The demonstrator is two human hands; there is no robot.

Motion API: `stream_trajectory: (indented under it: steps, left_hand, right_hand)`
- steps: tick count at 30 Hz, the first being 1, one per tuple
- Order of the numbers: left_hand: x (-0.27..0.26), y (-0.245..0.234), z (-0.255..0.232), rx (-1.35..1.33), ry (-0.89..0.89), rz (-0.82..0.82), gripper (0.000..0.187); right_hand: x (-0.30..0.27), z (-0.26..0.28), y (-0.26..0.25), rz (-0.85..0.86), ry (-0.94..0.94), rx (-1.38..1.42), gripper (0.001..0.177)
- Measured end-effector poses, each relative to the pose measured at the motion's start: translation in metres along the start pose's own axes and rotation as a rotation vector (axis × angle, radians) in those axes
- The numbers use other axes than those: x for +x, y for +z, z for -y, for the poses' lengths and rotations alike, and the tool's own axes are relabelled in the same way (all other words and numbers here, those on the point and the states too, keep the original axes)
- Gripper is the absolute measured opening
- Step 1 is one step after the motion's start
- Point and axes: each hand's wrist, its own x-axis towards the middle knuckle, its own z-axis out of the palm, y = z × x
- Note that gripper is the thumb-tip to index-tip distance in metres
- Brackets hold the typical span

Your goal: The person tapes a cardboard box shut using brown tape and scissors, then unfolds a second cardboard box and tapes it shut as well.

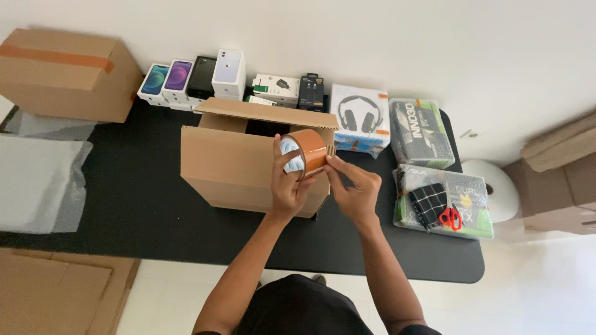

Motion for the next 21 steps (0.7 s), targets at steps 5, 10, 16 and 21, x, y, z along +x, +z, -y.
stream_trajectory:
  steps: [5,10,16,21]
  left_hand:
    - [0.001,-0.004,-0.007,0.015,-0.02,0.055,0.038]
    - [0.004,-0.007,-0.011,0.053,-0.002,0.102,0.038]
    - [0.01,-0.004,-0.012,0.143,0.07,0.134,0.036]
    - [0.005,0.003,-0.017,0.051,-0.109,0.105,0.041]
  right_hand:
    - [0.006,-0.005,-0.005,0.047,0.093,-0.013,0.014]
    - [0.006,-0.009,-0.006,0.095,0.08,-0.136,0.01]
    - [0.001,-0.03,0.0,0.227,-0.037,-0.423,0.006]
    - [-0.005,-0.038,-0.002,0.162,-0.195,-0.467,0.007]
